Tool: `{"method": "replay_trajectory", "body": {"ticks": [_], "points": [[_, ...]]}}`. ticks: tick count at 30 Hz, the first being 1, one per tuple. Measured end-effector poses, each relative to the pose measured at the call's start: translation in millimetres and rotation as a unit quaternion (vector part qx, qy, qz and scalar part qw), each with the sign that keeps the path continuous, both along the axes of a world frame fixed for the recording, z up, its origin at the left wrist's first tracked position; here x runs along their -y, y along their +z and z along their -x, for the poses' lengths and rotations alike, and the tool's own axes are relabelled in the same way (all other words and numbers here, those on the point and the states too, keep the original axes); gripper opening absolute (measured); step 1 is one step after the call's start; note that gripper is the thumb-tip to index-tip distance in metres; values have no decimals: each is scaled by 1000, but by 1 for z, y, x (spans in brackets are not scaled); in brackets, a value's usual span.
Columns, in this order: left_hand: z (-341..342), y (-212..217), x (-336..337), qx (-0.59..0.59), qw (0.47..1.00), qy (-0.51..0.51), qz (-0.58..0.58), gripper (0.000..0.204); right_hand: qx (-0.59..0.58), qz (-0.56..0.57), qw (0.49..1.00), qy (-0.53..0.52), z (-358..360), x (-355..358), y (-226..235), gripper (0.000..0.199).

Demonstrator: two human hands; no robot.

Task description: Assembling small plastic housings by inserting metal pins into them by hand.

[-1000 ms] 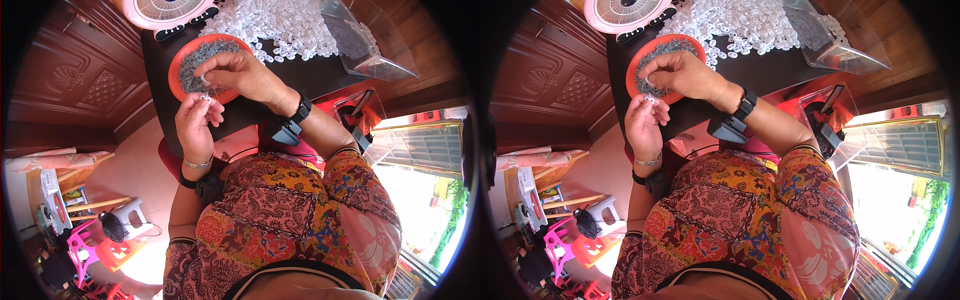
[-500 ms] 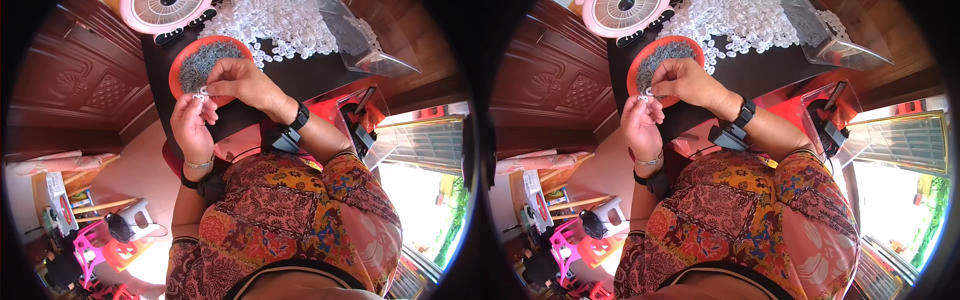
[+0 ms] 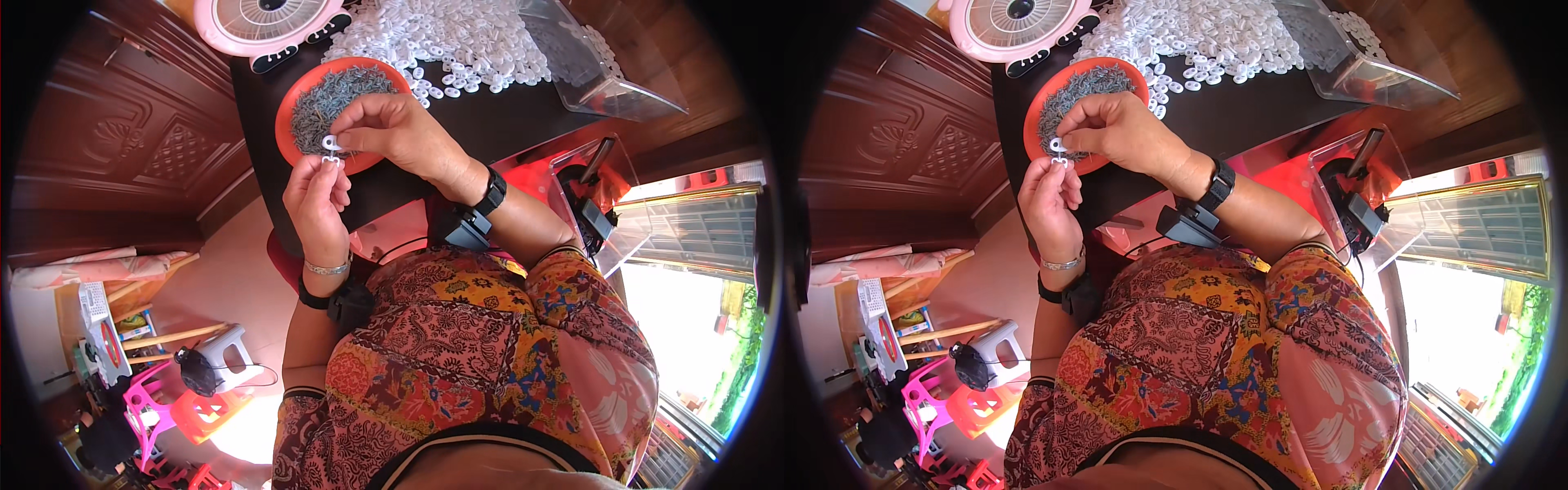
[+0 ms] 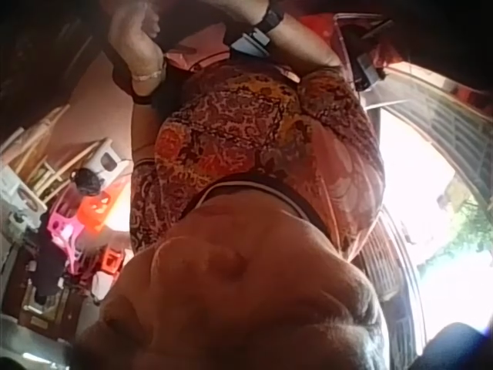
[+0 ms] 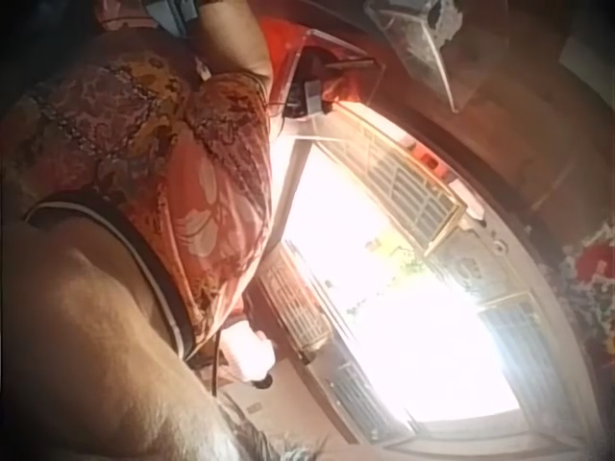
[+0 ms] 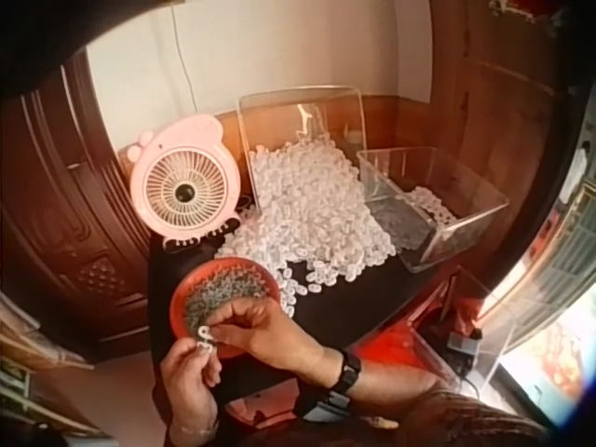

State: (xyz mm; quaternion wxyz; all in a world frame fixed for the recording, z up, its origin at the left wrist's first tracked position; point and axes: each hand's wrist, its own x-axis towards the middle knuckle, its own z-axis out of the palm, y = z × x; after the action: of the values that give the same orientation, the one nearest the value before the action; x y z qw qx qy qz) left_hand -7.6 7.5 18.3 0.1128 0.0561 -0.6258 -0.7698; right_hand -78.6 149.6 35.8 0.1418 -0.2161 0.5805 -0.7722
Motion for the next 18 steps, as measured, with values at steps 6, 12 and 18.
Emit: {"method": "replay_trajectory", "body": {"ticks": [6, 12, 18], "points": [[-1, -1, -1, -3, 1000, 6, 3, 14, -43, -8, 999, -9, -5, 0, 0, 12], [-2, 1, -6, 3, 1000, 15, 0, 15, -148, -132, 978, -57, -14, -1, 3, 14], [-3, 0, -5, 17, 1000, 7, -3, 14, -167, -147, 974, -38, -14, -1, 0, 15]]}}
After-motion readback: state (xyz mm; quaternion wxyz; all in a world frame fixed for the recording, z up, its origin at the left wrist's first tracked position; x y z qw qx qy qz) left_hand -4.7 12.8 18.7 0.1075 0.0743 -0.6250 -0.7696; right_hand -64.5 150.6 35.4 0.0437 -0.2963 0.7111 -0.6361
